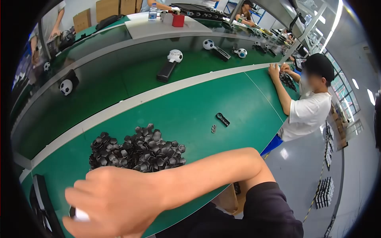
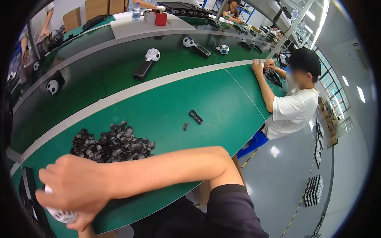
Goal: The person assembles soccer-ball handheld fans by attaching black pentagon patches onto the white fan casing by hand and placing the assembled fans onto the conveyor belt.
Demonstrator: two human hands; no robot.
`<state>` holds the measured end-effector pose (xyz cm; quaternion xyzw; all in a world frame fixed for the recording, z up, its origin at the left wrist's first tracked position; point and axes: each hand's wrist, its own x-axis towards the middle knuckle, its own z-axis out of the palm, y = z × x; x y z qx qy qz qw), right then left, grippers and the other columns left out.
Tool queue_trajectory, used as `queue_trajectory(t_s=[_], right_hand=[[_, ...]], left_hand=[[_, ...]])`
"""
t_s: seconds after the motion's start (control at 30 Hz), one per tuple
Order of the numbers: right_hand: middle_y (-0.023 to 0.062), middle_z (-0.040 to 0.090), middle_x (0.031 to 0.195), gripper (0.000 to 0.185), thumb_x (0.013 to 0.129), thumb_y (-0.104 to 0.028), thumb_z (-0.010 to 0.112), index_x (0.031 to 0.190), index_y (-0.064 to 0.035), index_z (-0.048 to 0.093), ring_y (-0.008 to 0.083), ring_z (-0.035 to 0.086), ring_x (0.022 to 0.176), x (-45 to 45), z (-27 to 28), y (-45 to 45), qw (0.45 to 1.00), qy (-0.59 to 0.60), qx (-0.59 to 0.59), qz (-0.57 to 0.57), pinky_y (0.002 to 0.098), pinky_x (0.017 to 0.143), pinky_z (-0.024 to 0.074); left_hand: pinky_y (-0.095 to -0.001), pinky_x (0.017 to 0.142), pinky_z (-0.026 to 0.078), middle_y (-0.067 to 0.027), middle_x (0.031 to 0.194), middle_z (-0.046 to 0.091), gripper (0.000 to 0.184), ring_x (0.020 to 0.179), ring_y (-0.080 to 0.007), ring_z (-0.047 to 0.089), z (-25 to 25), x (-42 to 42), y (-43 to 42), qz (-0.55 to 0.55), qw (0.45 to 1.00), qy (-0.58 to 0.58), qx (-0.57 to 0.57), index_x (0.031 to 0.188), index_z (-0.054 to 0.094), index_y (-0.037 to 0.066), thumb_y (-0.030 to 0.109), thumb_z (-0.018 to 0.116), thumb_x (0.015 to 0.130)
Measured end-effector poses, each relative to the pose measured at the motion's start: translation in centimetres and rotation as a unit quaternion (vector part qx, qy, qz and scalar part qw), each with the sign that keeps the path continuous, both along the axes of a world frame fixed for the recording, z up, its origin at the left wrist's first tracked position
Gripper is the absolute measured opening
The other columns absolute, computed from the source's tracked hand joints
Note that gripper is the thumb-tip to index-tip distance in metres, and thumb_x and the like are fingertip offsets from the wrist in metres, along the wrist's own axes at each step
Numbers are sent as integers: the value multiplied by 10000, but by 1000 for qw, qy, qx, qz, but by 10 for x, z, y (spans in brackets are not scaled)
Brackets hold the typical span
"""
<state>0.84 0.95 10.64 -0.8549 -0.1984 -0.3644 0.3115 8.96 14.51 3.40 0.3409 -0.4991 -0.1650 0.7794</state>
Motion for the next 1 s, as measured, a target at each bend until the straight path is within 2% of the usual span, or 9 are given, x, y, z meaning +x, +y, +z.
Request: queue_trajectory(t_s=[0.13, 0.27, 0.33, 0.47, 0.57, 0.73, 0.77, 0.87, 1.0], right_hand=[[100, 512, 680, 506, 581, -422, 657, 898, -54, 517, 262, 517, 605, -11, -8, 4, 972, -205, -101, -51, 353, 551, 409], [106, 588, 877, 498, 653, -368, 678, 969, -26, 501, 258, 561, 794, -26, -28, -28, 999, 11, -39, 4, 362, 671, 436], [69, 544, 864, 428, 692, -386, 651, 940, -52, 552, 227, 511, 804, -22, -53, -49, 996, 59, 25, -58, 334, 693, 390], [54, 535, 831, 334, 725, -345, 636, 914, -76, 580, 216, 501, 795, -30, -91, -66, 981, 62, -31, -183, 341, 717, 372], [34, 547, 813, 224, 744, -257, 631, 872, -76, 602, 205, 503, 816, -36, -104, -63, 957, 166, -124, -203, 346, 742, 380], [30, 567, 826, 129, 736, -179, 641, 801, -71, 615, 190, 512, 806, -28, -113, -57, 961, 154, -114, -197, 330, 769, 383], [34, 564, 814, 115, 739, -164, 639, 787, -62, 615, 196, 516, 790, -27, -113, -56, 969, 139, -65, -194, 324, 756, 393], [43, 556, 790, 92, 744, -133, 634, 760, -44, 616, 208, 522, 758, -29, -112, -57, 975, 111, 37, -187, 312, 730, 412], [53, 555, 769, 66, 756, -73, 619, 751, -8, 608, 215, 536, 711, -29, -106, -47, 955, 129, 242, -117, 301, 640, 427]], left_hand=[[-443, 747, 442, -208, 1193, 381, 827, 931, -333, 481, -7, -4, 10, -313, 920, 219, 85, 1339, 118, 100, 368, 627, 745], [-422, 651, 506, -211, 1173, 383, 886, 816, -319, 546, -19, -3, 8, -409, 840, 319, 159, 1351, 74, 107, 399, 641, 736], [-412, 603, 537, -212, 1163, 383, 916, 758, -311, 579, -23, -2, 6, -398, 840, 319, 185, 1357, 51, 110, 414, 647, 731], [-334, 397, 503, -210, 1090, 405, 917, 488, -242, 522, -18, -10, -10, -243, 927, 208, 196, 1354, 40, 105, 439, 631, 738], [-314, 404, 505, -213, 1088, 405, 905, 495, -237, 522, -24, -9, -9, -235, 926, 205, 214, 1350, 48, 104, 440, 625, 739], [-290, 419, 509, -210, 1093, 403, 871, 609, -221, 548, -33, 10, -4, -217, 918, 227, 243, 1334, 98, 74, 446, 614, 738], [-290, 419, 509, -210, 1093, 403, 871, 609, -221, 548, -34, 11, -5, -217, 917, 230, 245, 1334, 98, 74, 446, 614, 738], [-258, 438, 505, -200, 1111, 401, 855, 747, -201, 542, -35, 8, -17, -8, 959, 150, 241, 1310, 168, 31, 455, 620, 721], [-245, 485, 487, -186, 1138, 402, 872, 821, -186, 520, -26, 7, -23, 57, 938, 134, 313, 1289, 225, 1, 481, 638, 689]])
